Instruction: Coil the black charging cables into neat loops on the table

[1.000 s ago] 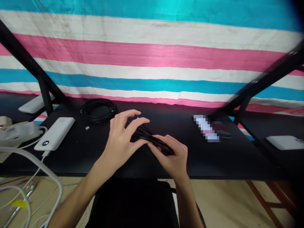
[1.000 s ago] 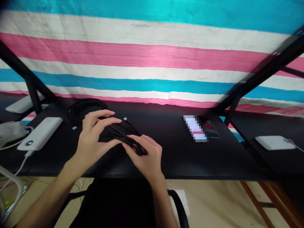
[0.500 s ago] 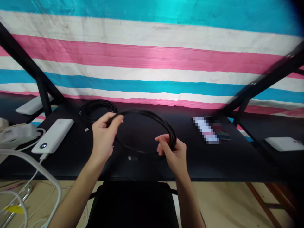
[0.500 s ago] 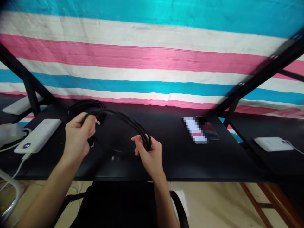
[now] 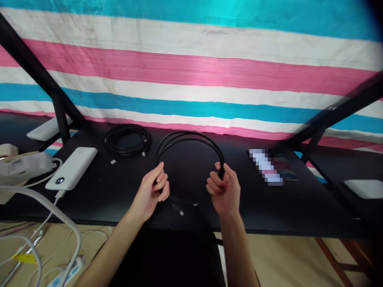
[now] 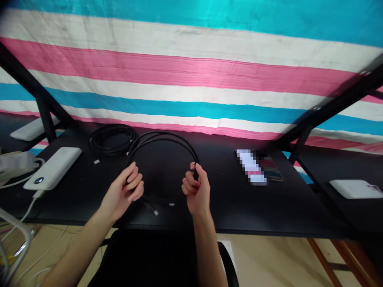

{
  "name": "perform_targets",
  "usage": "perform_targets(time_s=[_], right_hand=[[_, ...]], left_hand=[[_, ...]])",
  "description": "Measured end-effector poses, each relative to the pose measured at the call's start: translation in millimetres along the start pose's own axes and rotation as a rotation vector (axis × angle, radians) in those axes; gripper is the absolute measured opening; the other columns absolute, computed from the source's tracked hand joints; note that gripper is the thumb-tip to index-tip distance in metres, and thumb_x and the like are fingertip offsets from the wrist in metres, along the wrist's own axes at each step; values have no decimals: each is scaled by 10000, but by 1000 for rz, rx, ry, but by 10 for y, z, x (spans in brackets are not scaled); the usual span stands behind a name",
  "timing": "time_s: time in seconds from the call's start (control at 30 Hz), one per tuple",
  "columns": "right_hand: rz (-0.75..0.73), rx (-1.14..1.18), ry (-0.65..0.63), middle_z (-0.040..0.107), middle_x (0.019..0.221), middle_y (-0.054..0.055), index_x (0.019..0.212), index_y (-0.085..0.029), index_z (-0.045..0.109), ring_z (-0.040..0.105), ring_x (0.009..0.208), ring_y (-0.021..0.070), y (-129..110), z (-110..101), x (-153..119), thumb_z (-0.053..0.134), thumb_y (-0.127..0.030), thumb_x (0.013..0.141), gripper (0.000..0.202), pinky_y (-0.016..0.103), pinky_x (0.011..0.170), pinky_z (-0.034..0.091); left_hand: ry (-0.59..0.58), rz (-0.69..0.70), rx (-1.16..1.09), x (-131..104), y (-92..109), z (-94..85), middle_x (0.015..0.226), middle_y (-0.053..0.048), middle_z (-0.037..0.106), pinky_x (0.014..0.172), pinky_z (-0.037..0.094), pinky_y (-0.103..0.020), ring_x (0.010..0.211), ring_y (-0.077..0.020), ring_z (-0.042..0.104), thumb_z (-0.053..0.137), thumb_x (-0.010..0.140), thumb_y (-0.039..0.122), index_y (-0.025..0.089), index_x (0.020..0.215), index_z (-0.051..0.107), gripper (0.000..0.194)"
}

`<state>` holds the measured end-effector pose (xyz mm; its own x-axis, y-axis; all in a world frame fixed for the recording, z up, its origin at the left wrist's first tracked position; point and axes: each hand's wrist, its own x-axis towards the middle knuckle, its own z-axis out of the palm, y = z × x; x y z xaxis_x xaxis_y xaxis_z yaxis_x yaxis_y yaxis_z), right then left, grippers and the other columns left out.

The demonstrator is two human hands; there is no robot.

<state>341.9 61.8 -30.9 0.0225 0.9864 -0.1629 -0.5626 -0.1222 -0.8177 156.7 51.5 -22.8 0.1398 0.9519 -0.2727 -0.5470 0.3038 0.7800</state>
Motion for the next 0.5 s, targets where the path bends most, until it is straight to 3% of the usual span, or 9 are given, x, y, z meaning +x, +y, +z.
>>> perform_targets(time_s=[0.13,0.23,0.3,0.4,0.5], right_hand=[[192,-242,-214,187,523,-122,1045,-250,514,40,416,57,-220,-125,-98,603,-445,817,313,172,354,51],[131,-374,-228,232,571,-100,1175,-290,493,91,427,60,-240,-68,-159,575,-443,852,367,173,357,60],[74,-406,-211,234,592,-89,1190,-297,499,114,434,64,-202,-13,-152,565,-451,860,370,177,355,65],[45,-415,-208,220,597,-86,1184,-286,510,121,430,63,-123,6,-78,542,-467,871,362,176,353,65],[-45,-505,-177,269,597,-86,1185,-268,506,179,424,61,-57,-34,1,514,-463,887,356,170,353,133]], left_hand=[[-10,-32,188,-25,113,-131,449,126,174,337,100,-156,322,-20,132,607,808,496,183,748,504,335],[13,32,359,-14,161,-68,473,110,238,359,78,-146,358,-25,150,567,781,610,187,868,562,432],[1,54,415,5,179,-6,470,97,236,361,84,-151,369,-30,154,490,802,652,169,816,589,493],[-68,-12,391,35,212,32,451,97,182,352,51,-167,372,-26,97,454,846,617,145,692,584,513],[-90,-108,307,48,234,10,451,108,150,345,37,-171,373,-25,67,506,854,554,145,699,582,443]])
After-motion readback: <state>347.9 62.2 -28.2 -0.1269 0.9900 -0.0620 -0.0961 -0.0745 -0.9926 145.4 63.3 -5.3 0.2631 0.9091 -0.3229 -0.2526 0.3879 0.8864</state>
